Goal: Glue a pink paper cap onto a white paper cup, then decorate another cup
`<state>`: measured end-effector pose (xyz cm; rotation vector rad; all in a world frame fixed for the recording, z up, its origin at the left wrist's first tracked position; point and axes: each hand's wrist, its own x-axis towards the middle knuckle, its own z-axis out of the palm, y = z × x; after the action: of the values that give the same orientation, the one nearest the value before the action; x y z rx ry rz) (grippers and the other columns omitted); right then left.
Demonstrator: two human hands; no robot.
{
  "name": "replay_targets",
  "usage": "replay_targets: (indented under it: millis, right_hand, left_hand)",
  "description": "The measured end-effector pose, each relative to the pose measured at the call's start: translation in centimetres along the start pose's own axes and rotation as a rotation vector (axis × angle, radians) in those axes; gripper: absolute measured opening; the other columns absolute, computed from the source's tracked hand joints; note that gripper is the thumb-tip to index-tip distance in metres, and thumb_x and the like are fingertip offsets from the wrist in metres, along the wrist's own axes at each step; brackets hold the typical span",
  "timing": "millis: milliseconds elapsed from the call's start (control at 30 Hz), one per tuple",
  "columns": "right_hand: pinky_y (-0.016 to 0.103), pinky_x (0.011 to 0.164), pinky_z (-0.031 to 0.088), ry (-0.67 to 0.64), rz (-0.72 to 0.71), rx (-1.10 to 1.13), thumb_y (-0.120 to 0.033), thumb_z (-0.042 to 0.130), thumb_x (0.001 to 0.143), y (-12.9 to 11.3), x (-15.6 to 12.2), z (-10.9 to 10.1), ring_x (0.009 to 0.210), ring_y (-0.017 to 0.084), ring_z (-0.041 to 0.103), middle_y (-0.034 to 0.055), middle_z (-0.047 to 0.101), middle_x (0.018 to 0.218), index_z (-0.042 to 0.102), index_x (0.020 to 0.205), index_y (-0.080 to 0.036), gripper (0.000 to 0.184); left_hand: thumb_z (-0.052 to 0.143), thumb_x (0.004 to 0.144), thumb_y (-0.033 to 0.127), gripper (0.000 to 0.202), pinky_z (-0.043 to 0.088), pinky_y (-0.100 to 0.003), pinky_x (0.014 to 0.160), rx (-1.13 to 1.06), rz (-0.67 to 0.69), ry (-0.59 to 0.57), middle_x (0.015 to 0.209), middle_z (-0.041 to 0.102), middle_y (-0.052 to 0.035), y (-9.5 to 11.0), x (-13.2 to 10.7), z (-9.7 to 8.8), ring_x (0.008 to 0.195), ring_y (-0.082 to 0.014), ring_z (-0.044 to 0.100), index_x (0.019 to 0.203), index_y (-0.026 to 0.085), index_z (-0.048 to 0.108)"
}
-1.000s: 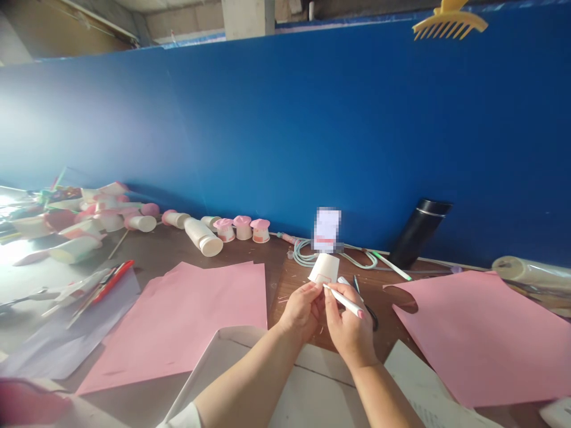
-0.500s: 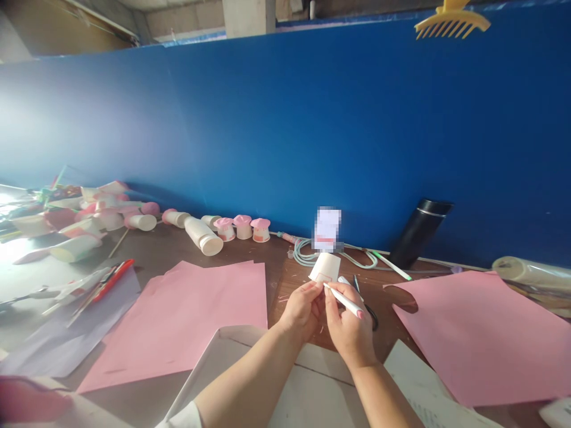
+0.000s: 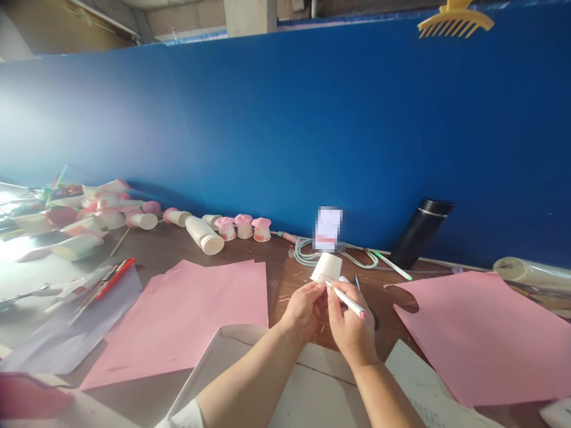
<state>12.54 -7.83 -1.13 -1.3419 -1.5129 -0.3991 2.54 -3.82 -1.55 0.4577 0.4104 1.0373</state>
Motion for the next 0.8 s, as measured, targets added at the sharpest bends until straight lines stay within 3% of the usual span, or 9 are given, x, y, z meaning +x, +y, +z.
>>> replay_targets:
  millis: [467,800]
  right_hand:
    - [0.032,0.073,0.059,-0.036,0.014,0.027,-0.04,0.056,0.099,-0.07,0.01,-0.12,0.08,0.022,0.074,0.0084,0.075,0.086,0.066,0.097,-0.02,0.023]
    - [0.033,0.074,0.06,-0.021,0.035,0.003,-0.045,0.054,0.1,0.22,-0.25,0.22,0.085,0.023,0.074,0.0102,0.075,0.09,0.066,0.099,-0.02,0.027]
  left_hand:
    - [0.089,0.064,0.034,0.034,0.052,-0.032,0.084,0.002,0.005,-0.001,0.078,0.066,-0.0068,0.1,0.01,-0.04,0.08,-0.0187,0.067,0.078,0.012,0.069]
    - [0.092,0.061,0.042,0.042,0.052,-0.034,0.085,0.035,0.006,-0.015,0.074,0.066,-0.0084,0.01,0.0,0.08,0.088,-0.0243,0.069,0.079,0.012,0.069]
